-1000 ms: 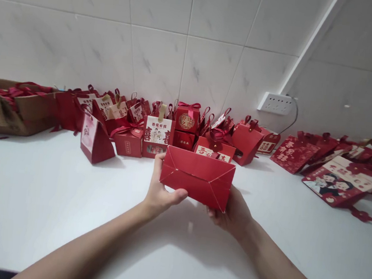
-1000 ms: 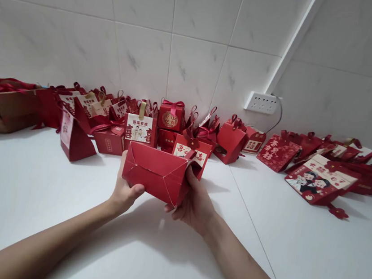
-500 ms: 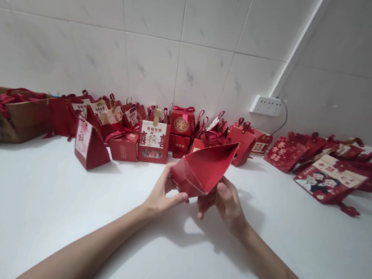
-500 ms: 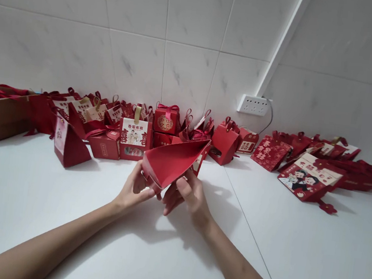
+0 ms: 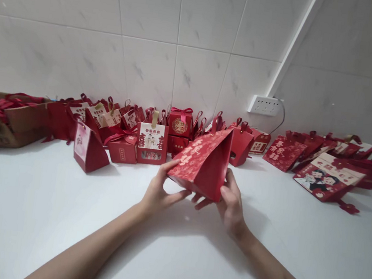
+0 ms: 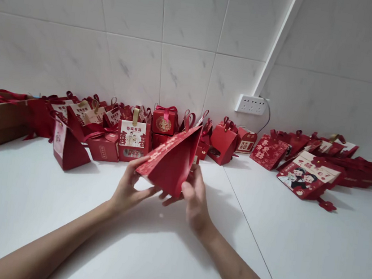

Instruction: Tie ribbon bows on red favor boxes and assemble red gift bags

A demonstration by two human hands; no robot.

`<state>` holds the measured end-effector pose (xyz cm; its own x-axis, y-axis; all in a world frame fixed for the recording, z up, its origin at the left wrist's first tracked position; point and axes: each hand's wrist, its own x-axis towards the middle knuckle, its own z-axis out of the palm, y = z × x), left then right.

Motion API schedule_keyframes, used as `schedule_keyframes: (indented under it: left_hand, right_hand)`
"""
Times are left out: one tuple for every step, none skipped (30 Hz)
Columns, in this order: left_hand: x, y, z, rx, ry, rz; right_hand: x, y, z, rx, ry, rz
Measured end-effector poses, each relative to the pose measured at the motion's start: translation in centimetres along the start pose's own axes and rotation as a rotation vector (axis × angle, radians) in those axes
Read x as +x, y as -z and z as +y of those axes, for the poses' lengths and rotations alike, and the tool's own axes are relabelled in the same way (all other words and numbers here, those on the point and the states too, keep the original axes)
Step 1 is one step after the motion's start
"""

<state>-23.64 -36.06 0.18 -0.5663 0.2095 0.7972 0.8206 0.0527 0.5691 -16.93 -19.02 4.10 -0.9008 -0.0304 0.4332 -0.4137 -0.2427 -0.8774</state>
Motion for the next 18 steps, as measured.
schedule_keyframes:
  left_hand:
    - [0.1, 0.1, -0.1, 0.012, -0.003, 0.056]
    - [0.3, 0.3, -0.2, 0.005, -0.005, 0.116]
    - [0.4, 0.4, -0.1, -0.015, -0.003, 0.169]
    - [0.6, 0.4, 0.0, -0.045, 0.001, 0.208]
    - [0.8, 0.4, 0.2, -0.077, 0.003, 0.240]
    - [1.0, 0.3, 0.4, -0.106, 0.004, 0.267]
    - [1.1, 0.2, 0.7, -0.134, 0.007, 0.295]
    - [1.2, 0.1, 1.0, -0.158, 0.013, 0.321]
    - [1.3, 0.0, 1.2, -0.175, 0.020, 0.342]
    - [1.3, -0.1, 1.4, -0.183, 0.024, 0.352]
    - [1.3, -0.1, 1.6, -0.185, 0.022, 0.353]
    - [1.4, -0.2, 1.8, -0.185, 0.008, 0.346]
    - [1.4, -0.1, 1.9, -0.183, -0.020, 0.335]
    - [1.4, -0.1, 2.1, -0.180, -0.056, 0.319]
    - [1.4, 0.0, 2.3, -0.172, -0.097, 0.301]
    - [1.4, 0.1, 2.5, -0.158, -0.137, 0.284]
    - [1.4, 0.2, 2.7, -0.135, -0.171, 0.273]
    - [1.3, 0.3, 2.8, -0.100, -0.198, 0.263]
  right_hand:
    - [0.2, 0.1, -0.1, 0.045, -0.053, 0.037]
    - [0.4, 0.1, -0.2, 0.086, -0.108, 0.054]
    - [0.6, 0.1, -0.4, 0.122, -0.164, 0.059]
    - [0.8, 0.1, -0.5, 0.162, -0.221, 0.057]
    - [0.9, 0.0, -0.7, 0.207, -0.280, 0.058]
    - [1.1, -0.1, -0.8, 0.253, -0.341, 0.065]
    - [1.2, -0.2, -1.0, 0.295, -0.401, 0.079]
    - [1.3, -0.4, -1.1, 0.329, -0.456, 0.100]
    - [1.3, -0.5, -1.1, 0.355, -0.502, 0.122]
    - [1.3, -0.6, -1.1, 0.372, -0.536, 0.139]
    - [1.3, -0.6, -1.1, 0.381, -0.558, 0.152]
    - [1.2, -0.6, -1.0, 0.388, -0.572, 0.157]
    - [1.2, -0.5, -0.8, 0.395, -0.579, 0.156]
    - [1.2, -0.3, -0.6, 0.401, -0.584, 0.144]
    - [1.1, -0.1, -0.3, 0.405, -0.588, 0.121]
    - [1.1, 0.1, 0.0, 0.404, -0.591, 0.089]
    - [1.0, 0.3, 0.2, 0.397, -0.590, 0.052]
    - [1.0, 0.5, 0.5, 0.384, -0.583, 0.014]
